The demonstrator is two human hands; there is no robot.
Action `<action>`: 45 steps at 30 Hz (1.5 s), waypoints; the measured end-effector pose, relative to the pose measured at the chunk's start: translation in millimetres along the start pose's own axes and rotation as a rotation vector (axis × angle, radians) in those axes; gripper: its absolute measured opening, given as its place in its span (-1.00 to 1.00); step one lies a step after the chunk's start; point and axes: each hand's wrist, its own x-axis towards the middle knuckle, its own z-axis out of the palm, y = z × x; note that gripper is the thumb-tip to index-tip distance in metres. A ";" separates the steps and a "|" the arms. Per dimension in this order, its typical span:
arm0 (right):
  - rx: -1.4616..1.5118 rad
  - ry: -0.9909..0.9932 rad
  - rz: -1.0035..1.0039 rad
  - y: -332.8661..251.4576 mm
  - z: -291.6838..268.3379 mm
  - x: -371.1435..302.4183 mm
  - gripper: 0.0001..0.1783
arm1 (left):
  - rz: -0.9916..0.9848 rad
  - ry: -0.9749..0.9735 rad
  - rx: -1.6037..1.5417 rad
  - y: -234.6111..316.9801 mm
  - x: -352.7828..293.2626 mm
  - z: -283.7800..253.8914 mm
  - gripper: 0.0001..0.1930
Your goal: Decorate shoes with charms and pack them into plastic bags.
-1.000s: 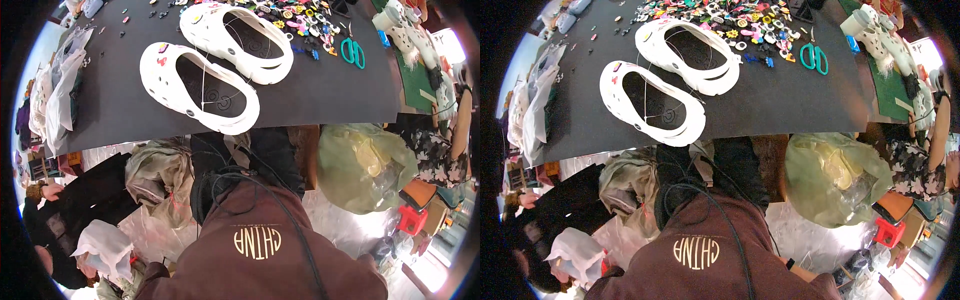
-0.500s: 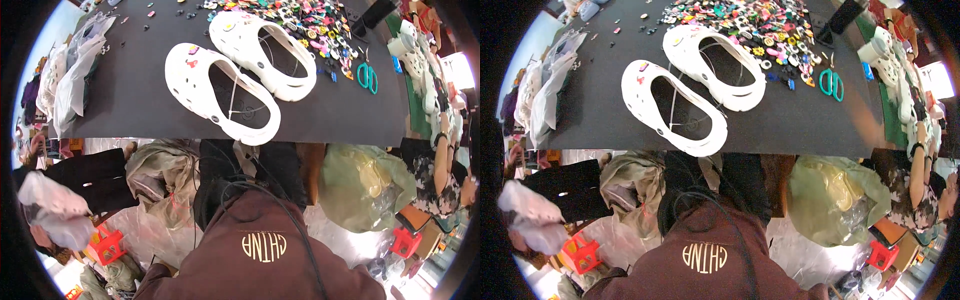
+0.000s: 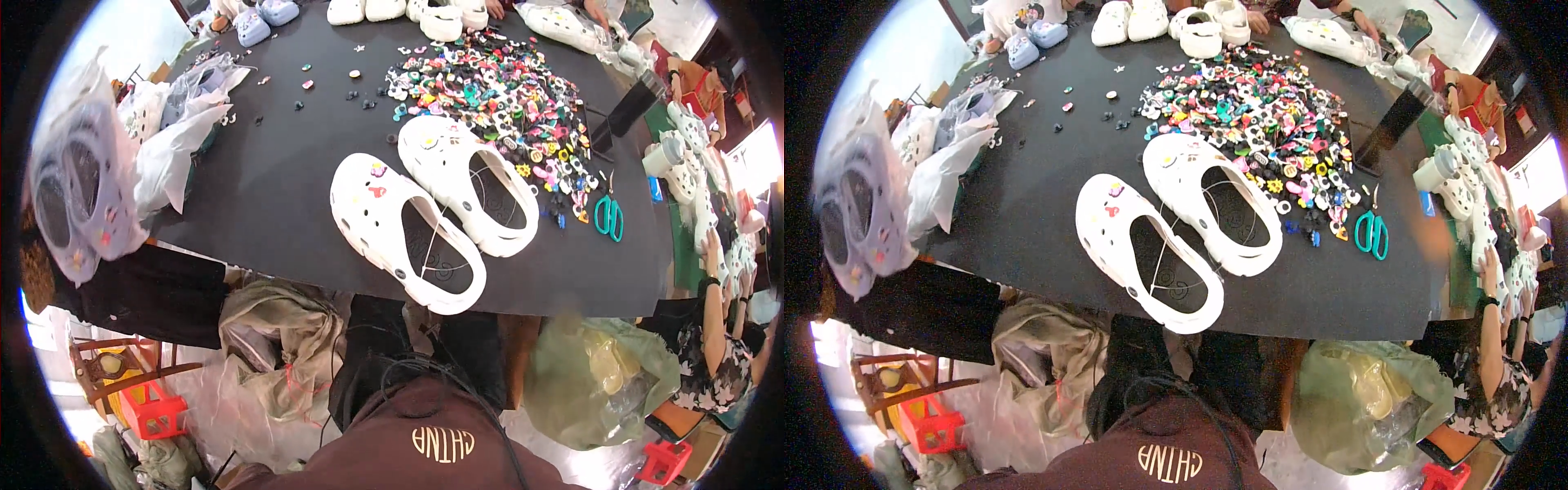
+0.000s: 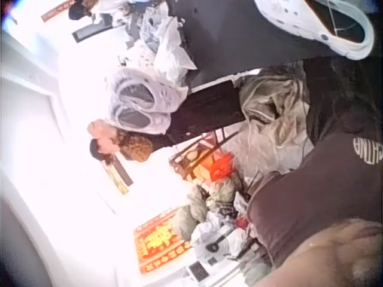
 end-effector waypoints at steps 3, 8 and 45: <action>-0.007 0.051 -0.013 -7.1 -6.5 8.0 -0.67 | 0.008 0.060 -0.031 0.1 16.0 -1.4 -0.70; -0.029 0.120 -0.033 -21.2 -20.6 22.5 -0.67 | 0.005 0.163 -0.094 1.5 37.2 -1.0 -0.69; 0.098 0.518 -0.052 -60.4 -22.2 71.9 -0.67 | -0.106 0.677 -0.431 -7.3 50.2 -28.6 -0.66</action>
